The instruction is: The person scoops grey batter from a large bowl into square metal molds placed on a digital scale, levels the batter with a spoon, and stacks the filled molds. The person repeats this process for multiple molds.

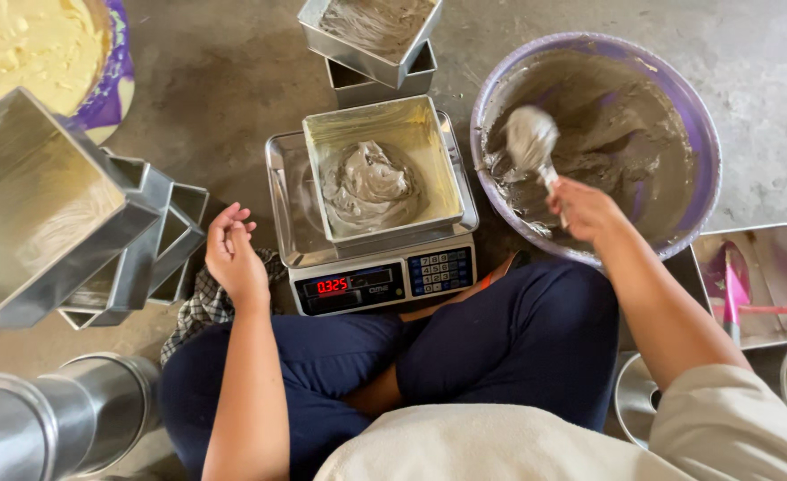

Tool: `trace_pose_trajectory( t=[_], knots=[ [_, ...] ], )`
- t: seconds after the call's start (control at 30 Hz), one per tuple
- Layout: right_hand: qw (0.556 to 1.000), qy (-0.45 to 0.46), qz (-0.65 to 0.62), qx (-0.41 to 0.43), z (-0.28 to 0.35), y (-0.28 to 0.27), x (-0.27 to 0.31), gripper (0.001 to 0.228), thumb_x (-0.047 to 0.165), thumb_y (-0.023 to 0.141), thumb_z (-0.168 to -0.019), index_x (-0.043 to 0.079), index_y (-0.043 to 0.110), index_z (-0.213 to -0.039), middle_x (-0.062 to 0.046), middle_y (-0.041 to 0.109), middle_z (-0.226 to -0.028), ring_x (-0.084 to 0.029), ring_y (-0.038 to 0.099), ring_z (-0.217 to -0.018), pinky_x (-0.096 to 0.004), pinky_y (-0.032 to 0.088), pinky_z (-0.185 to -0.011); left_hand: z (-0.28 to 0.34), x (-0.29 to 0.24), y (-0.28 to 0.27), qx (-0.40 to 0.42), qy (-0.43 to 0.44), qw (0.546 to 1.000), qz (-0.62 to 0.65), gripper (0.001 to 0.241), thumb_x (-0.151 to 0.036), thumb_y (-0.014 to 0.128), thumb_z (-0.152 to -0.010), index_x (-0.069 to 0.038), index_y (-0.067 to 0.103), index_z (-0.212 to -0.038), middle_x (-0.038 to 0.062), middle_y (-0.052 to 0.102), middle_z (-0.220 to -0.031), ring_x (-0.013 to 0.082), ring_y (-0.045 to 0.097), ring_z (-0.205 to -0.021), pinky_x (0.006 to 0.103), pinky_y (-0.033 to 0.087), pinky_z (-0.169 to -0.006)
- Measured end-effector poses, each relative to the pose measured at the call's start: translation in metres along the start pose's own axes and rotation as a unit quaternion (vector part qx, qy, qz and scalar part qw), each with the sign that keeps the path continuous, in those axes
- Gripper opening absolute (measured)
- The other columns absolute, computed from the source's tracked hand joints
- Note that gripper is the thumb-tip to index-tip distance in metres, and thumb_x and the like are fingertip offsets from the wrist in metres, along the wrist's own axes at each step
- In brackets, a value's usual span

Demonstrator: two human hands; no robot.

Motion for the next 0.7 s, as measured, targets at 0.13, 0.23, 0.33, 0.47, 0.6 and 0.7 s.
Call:
trace_pose_trajectory(
  t=[0.13, 0.23, 0.33, 0.47, 0.6, 0.7],
  knots=[
    [0.97, -0.241, 0.023, -0.025, 0.081, 0.056, 0.081, 0.034, 0.009, 0.062, -0.106, 0.006, 0.067, -0.139, -0.003, 0.071, -0.098, -0.01, 0.063, -0.079, -0.024, 0.051, -0.069, 0.0, 0.005, 0.002, 0.005, 0.008, 1.0, 0.019, 0.025, 0.003, 0.049, -0.106, 0.003, 0.064, -0.125, 0.01, 0.069, -0.113, 0.0127, 0.066, -0.102, 0.0281, 0.057, -0.093],
    [0.94, -0.336, 0.065, -0.016, 0.138, 0.12, 0.109, 0.034, 0.011, 0.058, -0.107, 0.009, 0.066, -0.14, -0.004, 0.073, -0.1, -0.009, 0.067, -0.079, -0.025, 0.055, -0.071, 0.001, 0.008, 0.004, 0.007, 0.014, 1.0, 0.02, 0.025, 0.004, 0.049, -0.106, 0.004, 0.065, -0.125, 0.01, 0.069, -0.112, 0.0128, 0.065, -0.1, 0.0282, 0.057, -0.092],
    [0.901, -0.39, 0.187, -0.043, 0.168, 0.188, 0.103, 0.034, 0.012, 0.058, -0.106, 0.011, 0.066, -0.139, -0.007, 0.075, -0.096, -0.011, 0.064, -0.07, -0.027, 0.053, -0.063, 0.002, 0.007, 0.004, 0.005, 0.013, 1.0, 0.015, 0.025, 0.004, 0.049, -0.105, 0.004, 0.065, -0.124, 0.01, 0.07, -0.111, 0.0125, 0.065, -0.098, 0.0281, 0.057, -0.091],
    [0.817, -0.455, 0.34, -0.103, 0.184, 0.227, 0.083, 0.03, 0.02, 0.062, -0.108, 0.014, 0.069, -0.136, -0.007, 0.075, -0.087, -0.01, 0.06, -0.063, -0.027, 0.049, -0.059, 0.004, 0.002, 0.0, 0.009, 0.031, 0.999, 0.023, 0.024, 0.003, 0.05, -0.105, 0.004, 0.065, -0.124, 0.009, 0.069, -0.111, 0.0127, 0.066, -0.102, 0.0283, 0.057, -0.091],
    [0.871, -0.39, 0.291, -0.062, 0.175, 0.252, 0.067, 0.027, 0.026, 0.064, -0.108, 0.016, 0.069, -0.132, -0.002, 0.066, -0.076, -0.006, 0.052, -0.057, -0.024, 0.041, -0.053, 0.008, 0.0, -0.003, 0.006, 0.024, 0.999, 0.028, 0.024, 0.002, 0.049, -0.105, 0.003, 0.065, -0.124, 0.009, 0.069, -0.111, 0.0128, 0.066, -0.101, 0.0279, 0.057, -0.091],
    [0.985, -0.069, -0.091, 0.129, 0.159, 0.286, 0.055, 0.027, 0.025, 0.059, -0.104, 0.012, 0.065, -0.128, 0.005, 0.05, -0.064, -0.004, 0.039, -0.05, -0.02, 0.032, -0.042, 0.01, -0.001, -0.002, 0.009, 0.012, 1.0, 0.018, 0.024, 0.001, 0.049, -0.106, 0.003, 0.065, -0.124, 0.009, 0.07, -0.111, 0.0132, 0.066, -0.1, 0.0279, 0.056, -0.091]
  ],
)
Point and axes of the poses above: each hand's wrist, its own z-axis away from the middle knuckle, its own y-axis out of the palm, x = y × z, the point moved 5 cm from there along -z, towards the middle knuckle
